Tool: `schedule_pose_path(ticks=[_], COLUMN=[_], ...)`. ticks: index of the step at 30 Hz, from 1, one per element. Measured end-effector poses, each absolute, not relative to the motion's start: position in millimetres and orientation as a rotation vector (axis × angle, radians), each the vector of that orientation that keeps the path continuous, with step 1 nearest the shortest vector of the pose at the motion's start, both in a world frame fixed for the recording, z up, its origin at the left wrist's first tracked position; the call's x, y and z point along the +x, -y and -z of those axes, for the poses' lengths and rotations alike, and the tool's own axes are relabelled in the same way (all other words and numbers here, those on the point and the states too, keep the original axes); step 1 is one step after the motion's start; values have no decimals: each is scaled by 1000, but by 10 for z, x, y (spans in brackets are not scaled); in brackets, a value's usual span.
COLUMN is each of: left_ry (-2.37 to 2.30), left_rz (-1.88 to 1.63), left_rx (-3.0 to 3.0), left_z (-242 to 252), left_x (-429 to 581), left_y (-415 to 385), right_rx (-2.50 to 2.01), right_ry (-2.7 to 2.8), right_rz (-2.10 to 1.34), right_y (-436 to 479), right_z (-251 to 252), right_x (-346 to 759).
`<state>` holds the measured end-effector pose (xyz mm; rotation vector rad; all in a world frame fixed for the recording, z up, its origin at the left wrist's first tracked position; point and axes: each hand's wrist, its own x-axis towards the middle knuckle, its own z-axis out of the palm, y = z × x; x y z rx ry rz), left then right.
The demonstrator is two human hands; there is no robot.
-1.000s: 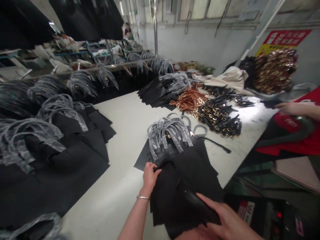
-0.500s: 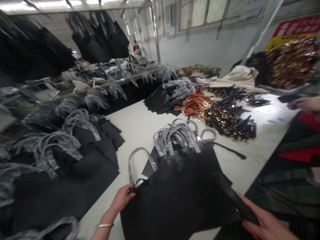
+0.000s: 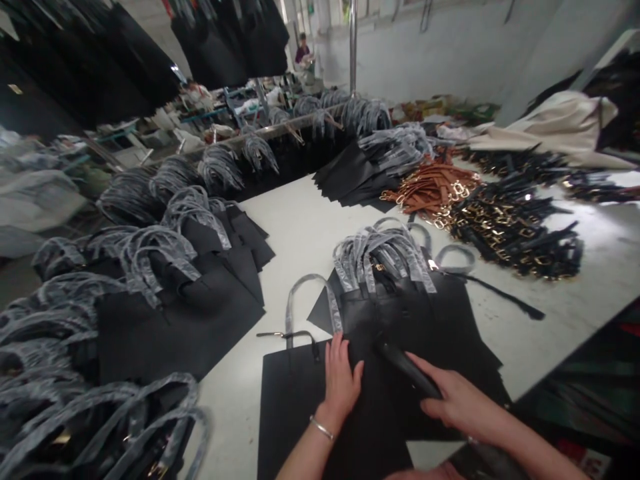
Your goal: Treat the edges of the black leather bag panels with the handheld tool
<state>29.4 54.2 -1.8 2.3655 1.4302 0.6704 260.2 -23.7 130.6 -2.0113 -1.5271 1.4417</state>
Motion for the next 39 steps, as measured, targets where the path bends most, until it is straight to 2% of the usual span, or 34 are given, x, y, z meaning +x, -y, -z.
schedule_pose_path(ticks=[3, 10, 17, 23, 31, 36, 39], left_ry=[-1448, -1498, -1659, -825, -950, -977, -958], left_rz=[-686, -689, -647, -524, -407, -381, -339], left_rx=[2416, 2528, 2426, 2569, 2526, 2490, 2470], left_z=[145, 182, 98, -169, -155, -162, -188], left_x=[303, 234, 250, 652, 814, 856, 905], left_y=[-479, -509, -420, -422, -382, -269, -207], right_rx=[-2028, -2027, -2033, -1926, -2142, -2097, -2128], right_ry=[1514, 1620, 1476, 1458, 1059, 959, 1052], right_rz=[-1482, -1118, -1256, -1219, -1309, -1381, -1257], right_y=[-36, -255, -128, -172, 265, 198, 46], right_z=[-1282, -1312, -1430, -1527, -1443, -1244, -1207], right_x=[2410, 2235, 2341, 2289, 2908, 3126, 3072])
